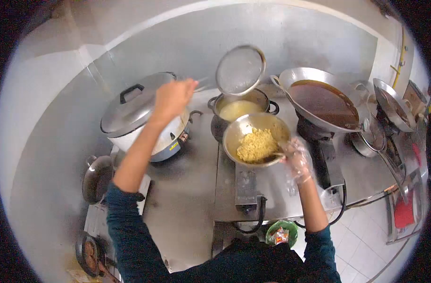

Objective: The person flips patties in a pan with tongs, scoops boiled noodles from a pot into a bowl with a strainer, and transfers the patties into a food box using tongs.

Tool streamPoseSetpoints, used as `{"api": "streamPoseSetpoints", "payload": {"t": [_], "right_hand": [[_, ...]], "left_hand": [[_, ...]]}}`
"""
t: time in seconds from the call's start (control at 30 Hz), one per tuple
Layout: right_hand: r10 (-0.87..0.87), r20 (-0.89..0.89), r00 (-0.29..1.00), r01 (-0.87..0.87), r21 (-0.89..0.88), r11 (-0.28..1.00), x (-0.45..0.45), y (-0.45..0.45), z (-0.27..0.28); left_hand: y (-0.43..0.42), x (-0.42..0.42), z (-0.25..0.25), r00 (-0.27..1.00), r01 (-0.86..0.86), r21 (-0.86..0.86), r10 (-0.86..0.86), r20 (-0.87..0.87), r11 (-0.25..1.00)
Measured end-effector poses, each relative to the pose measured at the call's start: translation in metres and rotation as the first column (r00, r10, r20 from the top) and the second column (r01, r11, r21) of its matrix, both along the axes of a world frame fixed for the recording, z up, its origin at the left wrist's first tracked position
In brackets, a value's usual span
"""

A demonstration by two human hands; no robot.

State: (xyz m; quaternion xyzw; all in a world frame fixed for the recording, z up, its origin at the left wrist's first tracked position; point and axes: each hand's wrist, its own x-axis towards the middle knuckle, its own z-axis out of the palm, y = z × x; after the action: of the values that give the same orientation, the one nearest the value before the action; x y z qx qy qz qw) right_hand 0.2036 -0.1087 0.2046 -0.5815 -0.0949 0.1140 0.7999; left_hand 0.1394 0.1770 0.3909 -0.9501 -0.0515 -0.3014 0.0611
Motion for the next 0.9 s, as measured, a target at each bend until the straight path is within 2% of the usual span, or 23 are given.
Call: {"api": "streamPoseSetpoints", "payload": {"t": [0.03, 0.1, 0.17, 0.23, 0.33, 0.43, 0.47, 0.53, 0.6, 0.7, 0.77, 0.8, 0.83, 0.87, 0.9], "right_hand": [[-0.006, 0.042, 0.999, 0.006, -0.008, 1.000, -0.003, -0.001, -0.008], [-0.167, 0.138, 0.976, 0.159, 0.069, 0.985, -0.009, -0.013, -0.051], [-0.091, 0.013, 0.996, 0.089, 0.094, 0.992, -0.018, -0.045, -0.073], [-0.179, -0.103, 0.978, 0.181, 0.011, 0.983, -0.026, -0.057, -0.082], [-0.169, -0.025, 0.985, 0.169, 0.021, 0.985, -0.032, -0.076, -0.097], [-0.290, -0.072, 0.954, 0.272, -0.192, 0.943, -0.044, -0.083, -0.080], [-0.343, -0.109, 0.933, 0.335, -0.089, 0.938, -0.050, -0.081, -0.073], [-0.339, -0.092, 0.936, 0.335, -0.051, 0.941, -0.050, -0.090, -0.083], [-0.346, -0.102, 0.933, 0.343, -0.043, 0.938, -0.056, -0.098, -0.090], [-0.377, -0.147, 0.915, 0.372, -0.062, 0.926, -0.061, -0.106, -0.095], [-0.396, -0.150, 0.906, 0.386, -0.096, 0.918, -0.063, -0.106, -0.098], [-0.395, -0.130, 0.909, 0.382, -0.119, 0.917, -0.061, -0.111, -0.116], [-0.394, -0.109, 0.913, 0.378, -0.140, 0.915, -0.059, -0.114, -0.126], [-0.383, -0.167, 0.908, 0.386, -0.021, 0.922, -0.064, -0.107, -0.111], [-0.382, -0.161, 0.910, 0.387, 0.002, 0.922, -0.066, -0.104, -0.106]], "left_hand": [[0.006, 0.018, -0.016, 1.000, -0.003, 0.020, 0.002, 0.031, 1.000], [0.004, 0.058, -0.053, 0.998, 0.005, 0.163, 0.006, -0.062, 0.987], [-0.004, 0.099, -0.095, 0.987, 0.024, 0.309, 0.025, -0.156, 0.951], [0.009, 0.138, -0.133, 0.988, 0.033, 0.355, 0.024, -0.155, 0.934], [0.023, 0.165, -0.160, 0.975, 0.006, 0.398, 0.083, -0.207, 0.917], [0.005, 0.165, -0.159, 0.883, -0.081, 0.320, 0.217, -0.416, 0.944], [0.000, 0.162, -0.150, 0.870, -0.123, 0.217, 0.210, -0.445, 0.968], [-0.005, 0.151, -0.126, 0.843, -0.210, 0.012, 0.187, -0.503, 0.978], [0.060, 0.192, -0.163, 0.719, -0.063, 0.046, 0.077, -0.691, 0.997], [0.061, 0.206, -0.161, 0.491, 0.081, 0.039, -0.006, -0.871, 0.996], [0.028, 0.184, -0.138, 0.512, -0.017, -0.113, -0.089, -0.855, 0.993], [0.032, 0.198, -0.158, 0.520, 0.045, -0.069, -0.082, -0.851, 0.997], [0.048, 0.224, -0.191, 0.527, 0.174, 0.009, -0.086, -0.845, 0.985], [0.070, 0.257, -0.226, 0.546, 0.329, 0.101, -0.102, -0.832, 0.939], [0.098, 0.296, -0.269, 0.571, 0.466, 0.183, -0.135, -0.810, 0.866]]}}
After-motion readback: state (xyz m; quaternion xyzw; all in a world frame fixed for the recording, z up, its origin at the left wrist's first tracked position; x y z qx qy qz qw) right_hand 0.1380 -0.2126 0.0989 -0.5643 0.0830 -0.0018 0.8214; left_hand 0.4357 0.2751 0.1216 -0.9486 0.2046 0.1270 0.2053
